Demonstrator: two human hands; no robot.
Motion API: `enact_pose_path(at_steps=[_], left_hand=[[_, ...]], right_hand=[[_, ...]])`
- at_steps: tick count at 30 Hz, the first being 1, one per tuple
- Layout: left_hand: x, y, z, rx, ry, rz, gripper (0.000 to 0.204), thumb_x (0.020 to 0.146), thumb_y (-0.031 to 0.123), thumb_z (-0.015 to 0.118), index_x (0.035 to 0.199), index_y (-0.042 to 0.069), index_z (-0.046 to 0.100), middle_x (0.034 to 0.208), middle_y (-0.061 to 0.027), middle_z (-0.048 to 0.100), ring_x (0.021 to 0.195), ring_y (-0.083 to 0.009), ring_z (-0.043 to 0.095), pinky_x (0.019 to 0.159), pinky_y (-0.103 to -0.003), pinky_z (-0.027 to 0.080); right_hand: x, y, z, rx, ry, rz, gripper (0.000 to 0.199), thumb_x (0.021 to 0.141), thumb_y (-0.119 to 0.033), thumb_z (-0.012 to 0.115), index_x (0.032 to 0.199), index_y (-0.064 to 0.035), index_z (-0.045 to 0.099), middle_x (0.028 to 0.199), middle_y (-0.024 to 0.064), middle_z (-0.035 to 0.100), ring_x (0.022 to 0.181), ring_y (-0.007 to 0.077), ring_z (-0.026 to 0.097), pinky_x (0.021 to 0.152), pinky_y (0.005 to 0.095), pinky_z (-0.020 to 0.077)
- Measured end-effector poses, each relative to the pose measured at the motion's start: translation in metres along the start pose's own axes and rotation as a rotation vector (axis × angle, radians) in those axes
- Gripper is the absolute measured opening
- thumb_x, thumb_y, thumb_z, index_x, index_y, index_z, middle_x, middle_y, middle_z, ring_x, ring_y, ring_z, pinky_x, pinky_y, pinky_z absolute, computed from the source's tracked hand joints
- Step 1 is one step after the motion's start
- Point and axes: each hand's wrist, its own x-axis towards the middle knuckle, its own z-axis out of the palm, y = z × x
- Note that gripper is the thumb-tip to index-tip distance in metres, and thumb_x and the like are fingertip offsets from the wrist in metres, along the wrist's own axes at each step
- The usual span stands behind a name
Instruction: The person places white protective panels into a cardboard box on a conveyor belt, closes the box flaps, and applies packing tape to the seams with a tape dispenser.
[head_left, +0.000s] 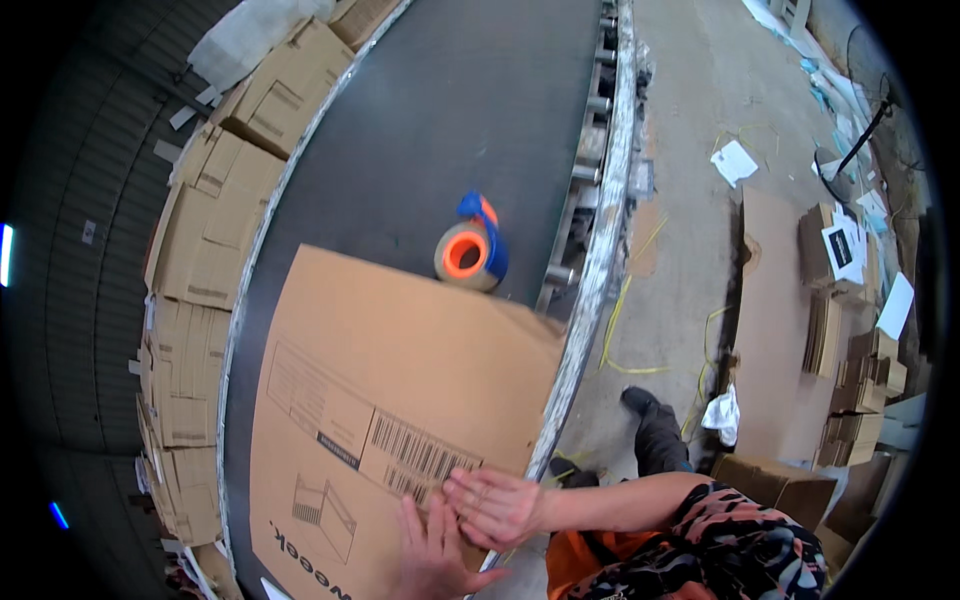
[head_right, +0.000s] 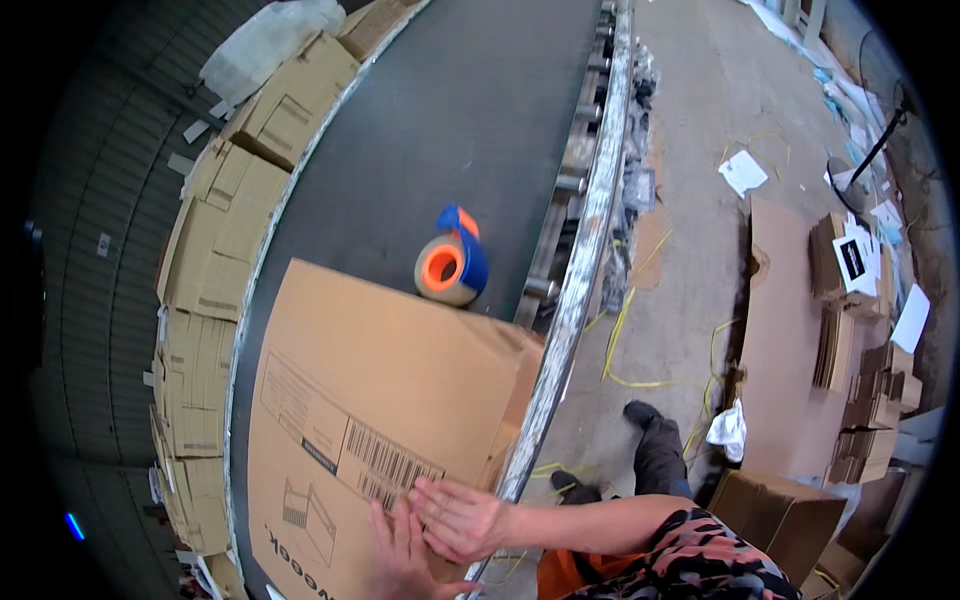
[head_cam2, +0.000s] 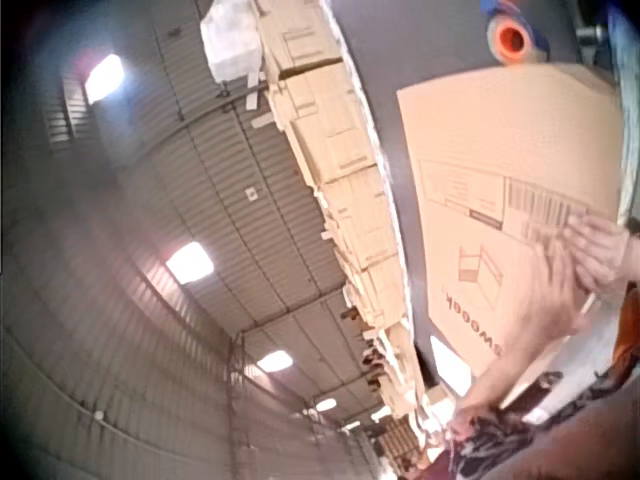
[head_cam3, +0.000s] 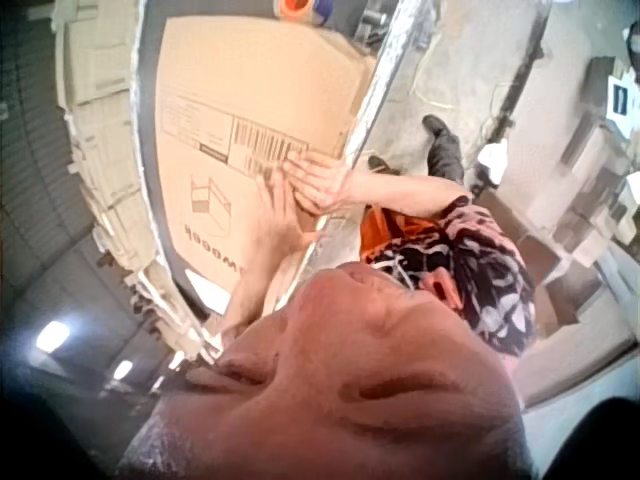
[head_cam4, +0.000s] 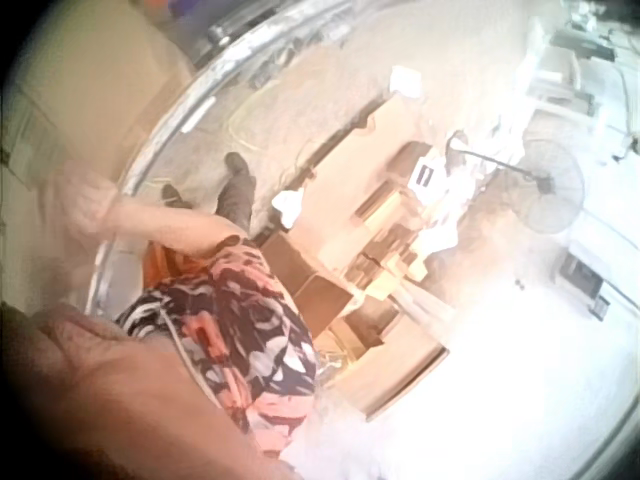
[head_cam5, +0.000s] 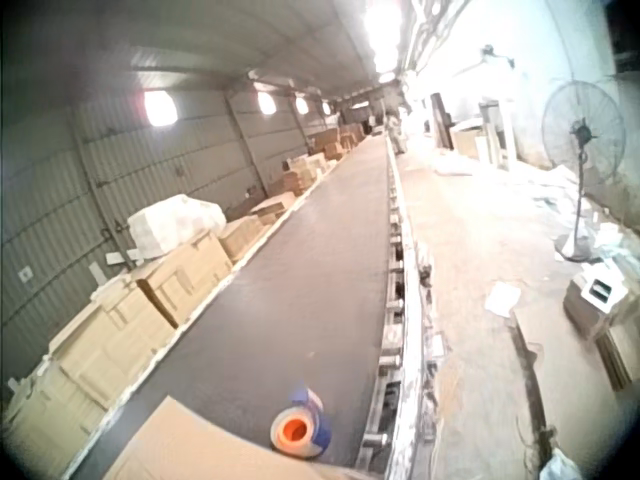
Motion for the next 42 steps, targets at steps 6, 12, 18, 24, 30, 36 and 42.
enact_pose_path(at_steps=[6,12,18,24,30,36,42], left_hand=[[-0.014,0.022,0.041,-0.066,0.31,-0.091,0.104,0.071,0.05,0.069,0.139,-0.01,0.02,0.144,-0.0321,0.021,0.134,-0.0512,0.017,0.108,-0.059,0.021],[-0.018,0.026,0.034,-0.086,0.174,-0.216,0.107,0.07,0.048,0.071,0.145,-0.003,0.014,0.151,-0.0248,0.011,0.139,-0.0434,0.007,0.114,-0.049,0.013],[-0.011,0.03,0.029,-0.188,0.254,-0.195,0.104,0.067,0.036,0.077,0.143,-0.004,0.019,0.151,-0.0224,0.015,0.139,-0.0432,0.01,0.114,-0.048,0.013],[0.0,0.035,0.018,-0.218,0.314,-0.152,0.101,0.063,0.03,0.078,0.142,-0.005,0.024,0.149,-0.0233,0.02,0.138,-0.0443,0.015,0.114,-0.048,0.015],[-0.006,0.028,0.029,-0.119,0.442,-0.114,0.095,0.071,0.042,0.072,0.141,-0.004,0.027,0.145,-0.0267,0.026,0.134,-0.0438,0.024,0.111,-0.047,0.024],[0.043,0.033,0.029,-0.232,0.55,-0.051,0.1,0.057,0.029,0.078,0.139,-0.004,0.032,0.146,-0.0225,0.029,0.134,-0.0442,0.024,0.113,-0.048,0.02],[0.051,0.031,0.034,-0.179,0.523,-0.093,0.1,0.057,0.03,0.078,0.139,-0.003,0.032,0.146,-0.0213,0.029,0.136,-0.0404,0.024,0.114,-0.045,0.019]], right_hand=[[0.005,0.027,-0.015,0.243,-0.035,-0.032,0.019,0.077,-0.016,0.06,0.083,0.0004,0.066,0.089,0.0136,0.068,0.096,0.0257,0.066,0.085,0.0345,0.0527],[0.105,0.195,-0.058,0.069,0.452,0.722,0.02,0.079,-0.02,0.063,0.086,-0.0033,0.054,0.078,0.01,0.056,0.073,0.0279,0.052,0.06,0.0405,0.0414],[0.138,0.271,-0.009,-0.097,-0.31,1.281,0.073,0.066,-0.038,0.073,0.12,0.0013,0.046,0.121,0.022,0.045,0.117,0.0368,0.045,0.101,0.0405,0.0383],[0.118,0.311,0.007,-0.057,-0.181,1.469,0.056,0.07,-0.023,0.066,0.119,-0.0013,0.052,0.119,0.0219,0.05,0.116,0.0365,0.046,0.1,0.0417,0.0368],[0.095,0.229,-0.107,0.561,0.418,1.416,0.044,0.068,-0.002,0.062,0.112,-0.0052,0.056,0.089,0.0078,0.062,0.071,0.0201,0.062,0.06,0.0325,0.0518],[0.075,0.144,-0.216,0.806,0.165,0.902,0.065,0.07,-0.006,0.059,0.133,-0.0032,0.045,0.111,0.0104,0.061,0.105,0.0224,0.058,0.096,0.0319,0.0425],[0.162,0.046,-0.143,-0.269,-0.708,0.323,0.048,0.071,-0.025,0.057,0.116,-0.0099,0.062,0.104,0.0209,0.063,0.094,0.0336,0.063,0.085,0.0402,0.0488]])
